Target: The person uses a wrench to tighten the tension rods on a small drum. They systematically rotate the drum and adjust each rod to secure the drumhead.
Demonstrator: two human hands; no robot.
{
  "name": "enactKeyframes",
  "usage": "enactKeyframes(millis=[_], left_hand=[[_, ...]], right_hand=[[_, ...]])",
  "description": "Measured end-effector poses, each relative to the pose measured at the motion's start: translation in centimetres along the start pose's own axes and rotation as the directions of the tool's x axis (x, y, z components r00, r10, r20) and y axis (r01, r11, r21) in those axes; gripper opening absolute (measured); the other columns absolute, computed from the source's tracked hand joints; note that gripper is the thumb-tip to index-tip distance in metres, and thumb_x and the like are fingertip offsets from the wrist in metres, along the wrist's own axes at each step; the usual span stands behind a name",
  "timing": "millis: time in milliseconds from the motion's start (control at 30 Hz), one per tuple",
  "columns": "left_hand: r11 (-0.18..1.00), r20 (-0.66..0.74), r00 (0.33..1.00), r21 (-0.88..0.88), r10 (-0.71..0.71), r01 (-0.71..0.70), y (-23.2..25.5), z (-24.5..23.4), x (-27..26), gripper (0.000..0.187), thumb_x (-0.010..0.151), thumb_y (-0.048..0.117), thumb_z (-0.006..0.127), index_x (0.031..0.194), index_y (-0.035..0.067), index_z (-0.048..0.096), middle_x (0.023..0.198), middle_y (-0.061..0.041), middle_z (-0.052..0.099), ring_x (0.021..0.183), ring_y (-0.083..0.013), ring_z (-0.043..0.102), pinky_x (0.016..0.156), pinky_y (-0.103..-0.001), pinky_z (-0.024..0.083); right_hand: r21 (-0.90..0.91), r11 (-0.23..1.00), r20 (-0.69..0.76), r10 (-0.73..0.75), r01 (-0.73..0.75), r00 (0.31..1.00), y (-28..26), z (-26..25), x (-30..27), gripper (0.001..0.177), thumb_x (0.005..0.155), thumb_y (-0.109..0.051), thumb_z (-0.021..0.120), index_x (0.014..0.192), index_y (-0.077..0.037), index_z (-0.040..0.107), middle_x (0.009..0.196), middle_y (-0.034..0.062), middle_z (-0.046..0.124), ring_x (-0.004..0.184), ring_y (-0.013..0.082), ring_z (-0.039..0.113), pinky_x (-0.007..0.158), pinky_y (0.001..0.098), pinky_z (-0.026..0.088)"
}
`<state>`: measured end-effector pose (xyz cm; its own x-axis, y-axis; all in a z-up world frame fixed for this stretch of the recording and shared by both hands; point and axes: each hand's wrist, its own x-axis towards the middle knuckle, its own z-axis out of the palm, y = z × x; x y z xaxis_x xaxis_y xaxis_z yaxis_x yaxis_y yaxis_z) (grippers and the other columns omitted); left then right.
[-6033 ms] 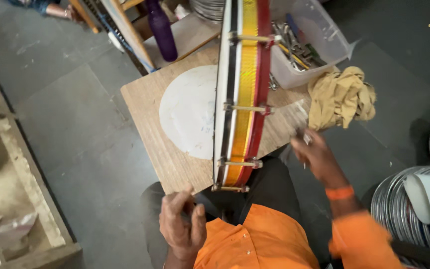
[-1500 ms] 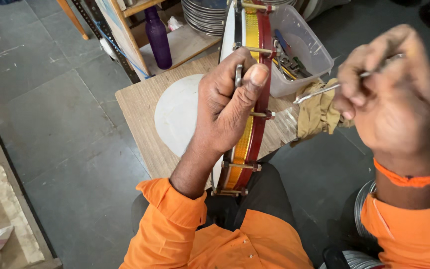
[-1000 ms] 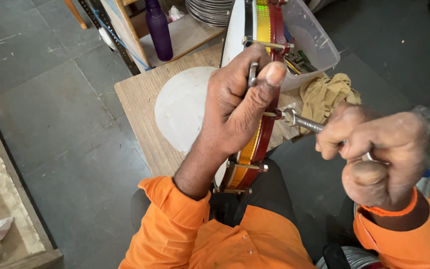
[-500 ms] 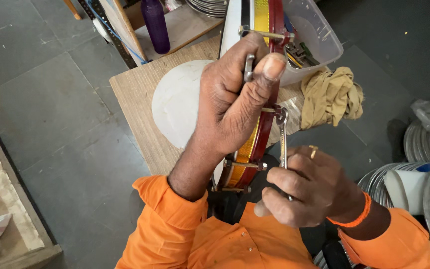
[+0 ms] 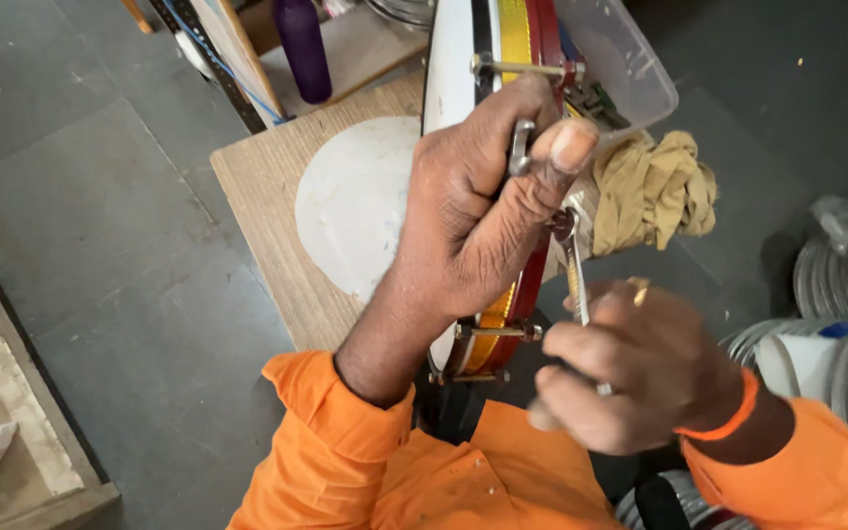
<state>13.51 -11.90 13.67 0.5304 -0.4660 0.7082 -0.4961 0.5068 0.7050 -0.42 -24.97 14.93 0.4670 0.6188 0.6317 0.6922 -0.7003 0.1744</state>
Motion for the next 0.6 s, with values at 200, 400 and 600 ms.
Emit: enactKeyframes(millis=[200,400,600], left_hand=[[0.997,0.021,0.998,0.029,0.065,-0.066,0.6,-0.3,0.7,0.037,0.116,0.042,0.051,0.113,0.005,0.055,0.081,-0.002,0.055,0.068,-0.0071,0.062,0.062,-0.023,0.051],[0.998,0.043,0.998,-0.052,0.036,-0.034,0.3,-0.1,0.5,0.039,0.117,0.043,0.05,0.107,0.006,0.054,0.081,0.001,0.057,0.066,-0.0064,0.068,0.06,-0.018,0.055],[0.999,-0.029,0.999,-0.046,0.018,-0.019,0.9,0.1,0.0,0.041,0.117,0.04,0.054,0.097,0.004,0.054,0.075,0.0,0.055,0.062,-0.0061,0.059,0.058,-0.021,0.049]], right_hand=[[0.349,0.829,-0.032,0.477,-0.437,0.878,2.7,-2.6,-0.5,0.006,0.104,-0.016,0.055,0.102,-0.012,0.056,0.086,0.0088,0.064,0.066,0.0166,0.06,0.052,0.0295,0.05],[0.514,0.734,-0.203,0.606,-0.443,0.769,9.7,0.6,-0.6,0.034,0.122,-0.038,0.05,0.119,-0.005,0.049,0.094,0.0087,0.058,0.066,0.009,0.05,0.056,0.021,0.041],[0.704,0.501,-0.198,0.819,-0.503,0.538,11.1,9.6,-3.5,0.041,0.118,-0.045,0.052,0.104,-0.006,0.053,0.088,0.001,0.053,0.076,0.0086,0.051,0.067,0.0249,0.044]])
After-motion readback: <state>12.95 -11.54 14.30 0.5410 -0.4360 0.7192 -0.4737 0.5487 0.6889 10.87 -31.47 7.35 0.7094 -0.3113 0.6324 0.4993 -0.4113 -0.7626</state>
